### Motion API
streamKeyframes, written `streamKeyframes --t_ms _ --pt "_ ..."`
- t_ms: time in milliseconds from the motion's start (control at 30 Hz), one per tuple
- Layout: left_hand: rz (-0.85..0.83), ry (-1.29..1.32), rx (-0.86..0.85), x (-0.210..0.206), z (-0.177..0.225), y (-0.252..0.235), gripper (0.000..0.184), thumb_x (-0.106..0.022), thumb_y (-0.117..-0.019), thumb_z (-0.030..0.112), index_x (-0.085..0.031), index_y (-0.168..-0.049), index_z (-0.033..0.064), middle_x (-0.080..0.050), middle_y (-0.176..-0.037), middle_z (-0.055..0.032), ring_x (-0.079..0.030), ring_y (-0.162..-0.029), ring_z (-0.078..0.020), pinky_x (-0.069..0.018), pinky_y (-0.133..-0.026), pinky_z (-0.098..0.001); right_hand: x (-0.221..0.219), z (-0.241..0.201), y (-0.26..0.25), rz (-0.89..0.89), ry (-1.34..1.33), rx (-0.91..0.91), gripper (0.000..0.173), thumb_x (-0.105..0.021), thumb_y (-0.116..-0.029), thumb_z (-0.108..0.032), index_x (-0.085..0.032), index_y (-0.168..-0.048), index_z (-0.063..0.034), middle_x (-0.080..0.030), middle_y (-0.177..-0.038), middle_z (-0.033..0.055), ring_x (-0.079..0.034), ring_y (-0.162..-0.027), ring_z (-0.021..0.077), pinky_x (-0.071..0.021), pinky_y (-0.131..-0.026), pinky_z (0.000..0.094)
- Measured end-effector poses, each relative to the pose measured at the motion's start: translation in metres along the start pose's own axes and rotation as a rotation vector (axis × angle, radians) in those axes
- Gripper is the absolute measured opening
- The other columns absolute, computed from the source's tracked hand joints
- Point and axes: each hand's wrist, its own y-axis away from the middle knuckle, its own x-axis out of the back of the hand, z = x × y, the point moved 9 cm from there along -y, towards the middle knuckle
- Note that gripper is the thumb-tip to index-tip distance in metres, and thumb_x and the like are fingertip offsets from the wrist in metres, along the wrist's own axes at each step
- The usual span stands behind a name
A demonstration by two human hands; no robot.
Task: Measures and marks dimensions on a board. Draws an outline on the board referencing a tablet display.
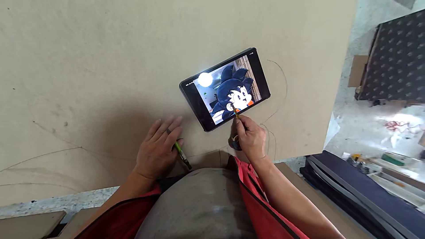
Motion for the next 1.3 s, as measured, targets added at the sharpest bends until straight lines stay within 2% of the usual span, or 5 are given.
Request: streamKeyframes --t_ms 667,800,1067,1300 --pt "-0.009 0.033 0.021 0.0008 -0.0011 -0.0015 0.042 -0.045 -0.1082 0.034 -0.062 -0.136 0.0076 -0.048 -0.159 -0.0058 -0.038 -0.151 -0.0244 -0.0239 -0.128 -0.0465 -0.0021 0.0009 -0.0005 -0.005 0.014 -0.008 0.023 -0.059 -0.1044 -0.026 -0.078 -0.109 -0.0134 -0.077 -0.09 -0.0011 -0.071 -0.076 0.0072 -0.0586 -0.067 0.0314" --pt "-0.023 0.02 0.024 0.0003 -0.0016 -0.0023 0.042 -0.045 -0.1079 0.035 -0.062 -0.136 0.0081 -0.048 -0.158 -0.006 -0.038 -0.151 -0.0249 -0.0236 -0.127 -0.0466 -0.0021 -0.0001 -0.0009 -0.028 0.004 -0.011 0.024 -0.059 -0.1048 -0.026 -0.078 -0.111 -0.013 -0.077 -0.092 -0.0006 -0.072 -0.079 0.0082 -0.0598 -0.07 0.0332" --pt "0.011 0.019 0.001 0.0024 -0.0004 -0.0014 0.042 -0.047 -0.1071 0.034 -0.062 -0.136 0.0081 -0.049 -0.158 -0.0062 -0.04 -0.15 -0.0255 -0.0251 -0.127 -0.0465 -0.0026 0.0005 -0.0006 -0.013 0.001 -0.011 0.023 -0.059 -0.1045 -0.025 -0.078 -0.11 -0.0128 -0.077 -0.09 -0.0005 -0.071 -0.076 0.008 -0.0594 -0.068 0.0319" --pt "0.0 0.019 0.004 0.0018 -0.0005 -0.0013 0.043 -0.047 -0.1067 0.034 -0.061 -0.137 0.008 -0.049 -0.158 -0.0061 -0.039 -0.151 -0.0251 -0.0247 -0.127 -0.0467 -0.001 -0.0012 -0.0008 0.01 0.009 0.007 0.022 -0.059 -0.1042 -0.022 -0.078 -0.11 -0.0124 -0.078 -0.094 -0.0001 -0.072 -0.079 0.0079 -0.0602 -0.069 0.0312"
